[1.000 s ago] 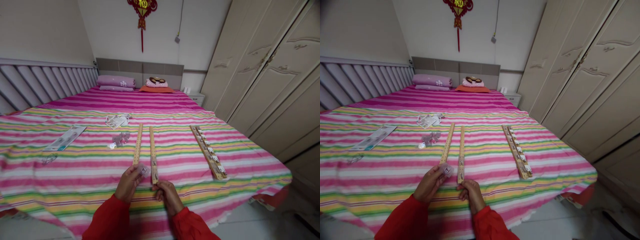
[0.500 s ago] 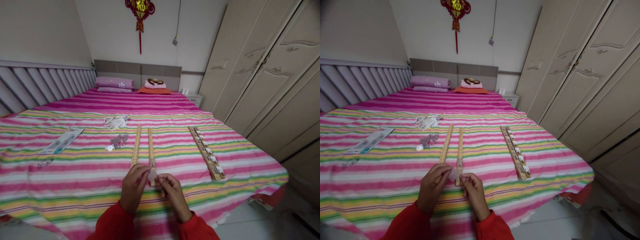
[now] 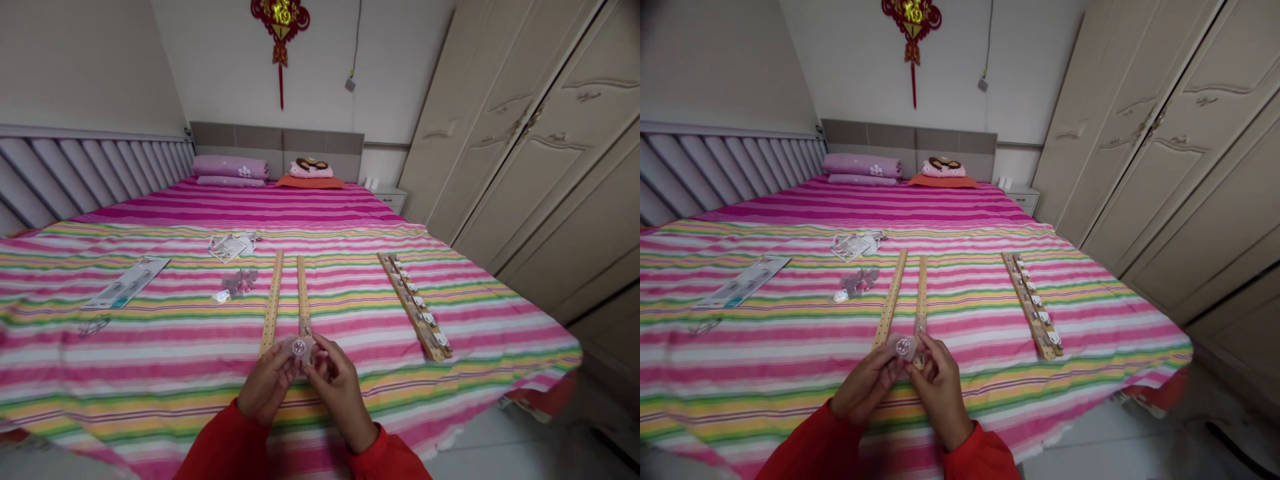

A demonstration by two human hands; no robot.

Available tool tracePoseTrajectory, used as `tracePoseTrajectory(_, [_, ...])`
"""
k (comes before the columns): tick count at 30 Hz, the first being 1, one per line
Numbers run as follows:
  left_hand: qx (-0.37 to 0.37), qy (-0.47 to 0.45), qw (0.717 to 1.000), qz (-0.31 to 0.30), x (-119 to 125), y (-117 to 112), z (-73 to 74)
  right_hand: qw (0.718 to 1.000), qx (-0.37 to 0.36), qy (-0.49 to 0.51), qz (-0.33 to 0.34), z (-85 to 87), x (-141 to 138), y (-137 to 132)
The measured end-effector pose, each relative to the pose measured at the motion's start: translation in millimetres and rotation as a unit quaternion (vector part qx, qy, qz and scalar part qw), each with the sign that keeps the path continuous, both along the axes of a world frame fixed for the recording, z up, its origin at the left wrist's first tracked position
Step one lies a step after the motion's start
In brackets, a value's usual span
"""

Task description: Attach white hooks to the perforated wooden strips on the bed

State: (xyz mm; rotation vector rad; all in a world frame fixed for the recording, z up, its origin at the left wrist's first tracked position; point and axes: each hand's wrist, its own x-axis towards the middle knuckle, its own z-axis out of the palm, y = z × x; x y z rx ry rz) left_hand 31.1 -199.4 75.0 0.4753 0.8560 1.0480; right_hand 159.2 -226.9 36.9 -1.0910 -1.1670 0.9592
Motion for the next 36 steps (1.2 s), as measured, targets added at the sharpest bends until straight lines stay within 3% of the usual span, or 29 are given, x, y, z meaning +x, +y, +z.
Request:
tracePoseTrajectory(5, [-0.005,-0.027,1.0,-0.012,0.8,-1.6,-4.1,0.991,0.095,-0.088,-0.019,6.1,4.3,-0.2])
tracePoseTrajectory(11, [-0.036,0.02,0.999,-0.005,3.7,-1.0,-7.4,0.994,0.083,-0.066,-0.016,11.3,12.3,8.9])
tracePoseTrajectory(14, [0.013,0.124,0.992,0.0,1.6,3.1,-9.4,1.0,0.013,-0.012,0.001,12.0,18.9,19.8])
tracePoseTrajectory(18, [0.165,0.277,0.946,0.043,-6.8,14.6,-9.2,0.997,-0.059,0.032,0.048,13.9,28.3,36.9])
tracePoseTrajectory(20, [0.208,0.304,0.929,0.045,-10.5,20.9,-8.0,0.996,-0.063,0.032,0.057,14.9,31.6,43.8])
tracePoseTrajectory(25, [0.212,0.306,0.928,0.022,-12.4,29.3,-9.5,0.993,-0.066,0.041,0.086,15.4,34.1,52.4])
tracePoseTrajectory(30, [0.196,0.313,0.929,0.021,-10.2,24.2,-11.6,0.982,-0.095,0.147,0.077,8.7,29.8,52.3])
tracePoseTrajectory(36, [0.245,0.274,0.93,0.014,-3.6,14.7,-6.7,0.926,-0.134,0.337,0.103,-0.6,6.1,38.4])
